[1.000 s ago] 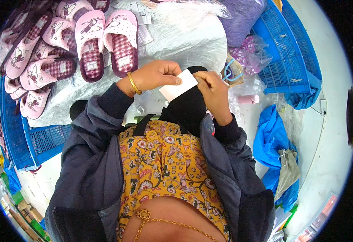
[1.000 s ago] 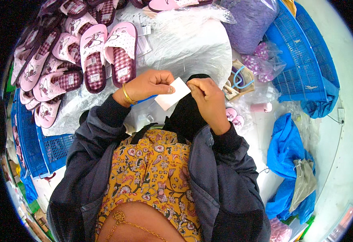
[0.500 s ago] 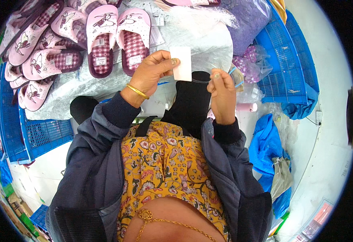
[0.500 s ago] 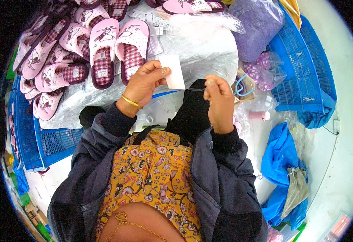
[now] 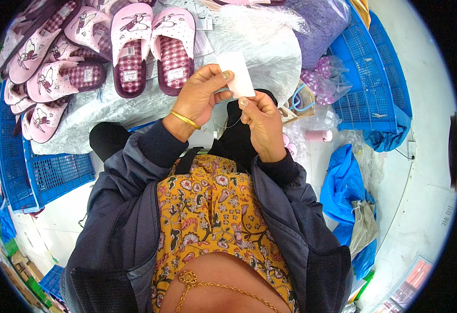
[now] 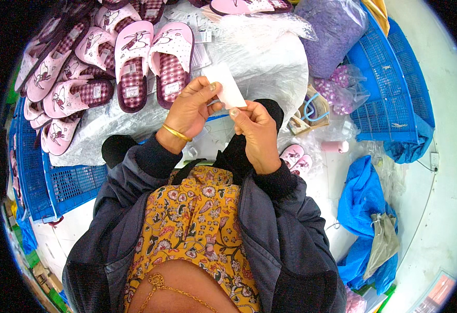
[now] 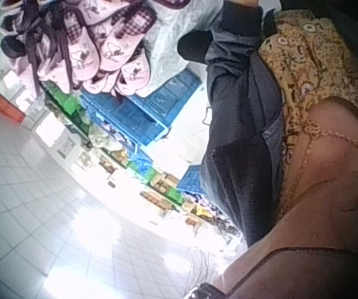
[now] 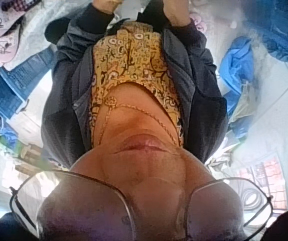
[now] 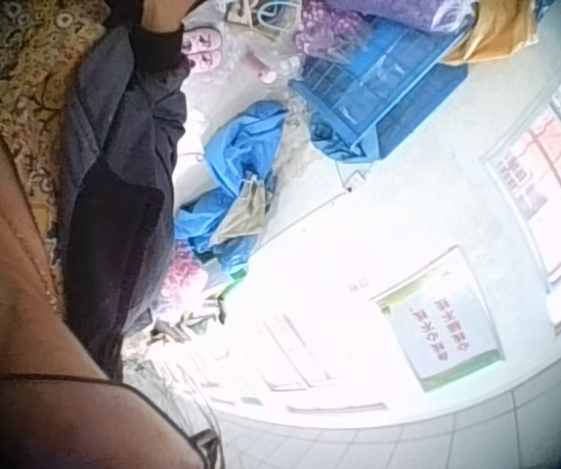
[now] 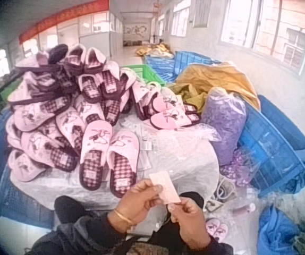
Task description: The person repeatedly picks up pink slippers from a blue crate and places them onto a pile on a table. The person then handles small white paper tags, folding and arranging them on the table.
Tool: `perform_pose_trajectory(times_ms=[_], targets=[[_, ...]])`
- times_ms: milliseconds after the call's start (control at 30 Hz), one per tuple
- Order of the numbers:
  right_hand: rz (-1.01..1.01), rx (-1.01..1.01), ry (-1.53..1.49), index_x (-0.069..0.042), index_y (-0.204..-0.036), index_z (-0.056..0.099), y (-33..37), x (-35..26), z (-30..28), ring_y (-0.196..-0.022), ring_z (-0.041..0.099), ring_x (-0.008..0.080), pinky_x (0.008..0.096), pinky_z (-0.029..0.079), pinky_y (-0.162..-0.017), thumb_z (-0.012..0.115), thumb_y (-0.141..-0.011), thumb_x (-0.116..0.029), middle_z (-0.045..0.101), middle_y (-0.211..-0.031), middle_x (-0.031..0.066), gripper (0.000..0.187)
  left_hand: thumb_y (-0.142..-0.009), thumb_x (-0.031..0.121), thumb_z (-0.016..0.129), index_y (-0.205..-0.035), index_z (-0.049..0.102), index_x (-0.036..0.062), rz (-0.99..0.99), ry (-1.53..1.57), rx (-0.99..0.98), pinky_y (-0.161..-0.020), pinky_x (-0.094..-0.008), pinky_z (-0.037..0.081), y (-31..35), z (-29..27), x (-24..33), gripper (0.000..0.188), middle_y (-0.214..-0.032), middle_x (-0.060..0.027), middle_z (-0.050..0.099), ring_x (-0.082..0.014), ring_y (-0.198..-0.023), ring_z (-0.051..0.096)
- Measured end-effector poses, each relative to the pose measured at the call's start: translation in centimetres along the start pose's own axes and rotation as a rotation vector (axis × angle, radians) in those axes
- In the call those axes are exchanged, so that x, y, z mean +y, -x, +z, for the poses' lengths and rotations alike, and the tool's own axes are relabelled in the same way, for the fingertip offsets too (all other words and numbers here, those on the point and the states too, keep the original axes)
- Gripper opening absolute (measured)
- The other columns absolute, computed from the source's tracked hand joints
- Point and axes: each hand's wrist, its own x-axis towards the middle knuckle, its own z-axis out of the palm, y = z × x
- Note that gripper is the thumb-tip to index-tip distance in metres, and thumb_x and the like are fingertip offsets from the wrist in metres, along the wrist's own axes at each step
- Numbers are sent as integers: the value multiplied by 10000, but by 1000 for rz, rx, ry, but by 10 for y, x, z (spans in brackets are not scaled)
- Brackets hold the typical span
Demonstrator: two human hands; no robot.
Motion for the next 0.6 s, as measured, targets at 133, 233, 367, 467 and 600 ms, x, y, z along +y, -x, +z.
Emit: perform_pose_trajectory(times_ms=[133, 233, 367, 467, 600], targets=[[13, 53, -20, 7, -1013, 588, 1, 0, 0, -607, 460, 58, 197, 373, -558, 657, -852, -93, 570, -764, -3, 201, -893, 125, 617, -821, 599, 121, -17, -1, -16, -670, -214, 514, 1, 0, -3, 74, -880, 25, 627, -63, -806, 588], [-20, 80, -24, 6, -983, 585, -1, 1, -1, -607, 464, 56, 196, 374, -558, 656, -854, -101, 568, -764, 2, 182, -931, 186, 557, -877, 613, 92, -32, 39, -53, -708, -259, 530, 5, 1, -1, 122, -926, -20, 641, -113, -847, 611], [-69, 43, 183, -8, -920, 577, 0, -1, -12, -604, 467, 45, 195, 377, -557, 671, -841, -117, 558, -721, -9, 164, -979, 354, 425, -985, 612, 14, -195, 104, -106, -748, -322, 539, 13, -5, 12, 389, -979, -105, 649, -193, -888, 631], [-115, -90, 518, -22, -847, 593, 10, -16, -17, -592, 476, 36, 193, 379, -529, 684, -825, -106, 554, -670, -28, 125, -971, 415, 419, -978, 636, -14, -277, -119, -332, -744, -299, 522, 12, -29, 23, 481, -944, -108, 652, -180, -837, 626], [-57, -215, 579, -13, -825, 612, 15, -26, -17, -629, 508, 26, 188, 411, -555, 687, -814, -64, 596, -703, -18, 91, -895, 152, 586, -943, 650, 3, -276, -762, -527, -722, -236, 462, 14, -14, 29, 169, -880, -36, 650, -72, -805, 566]])
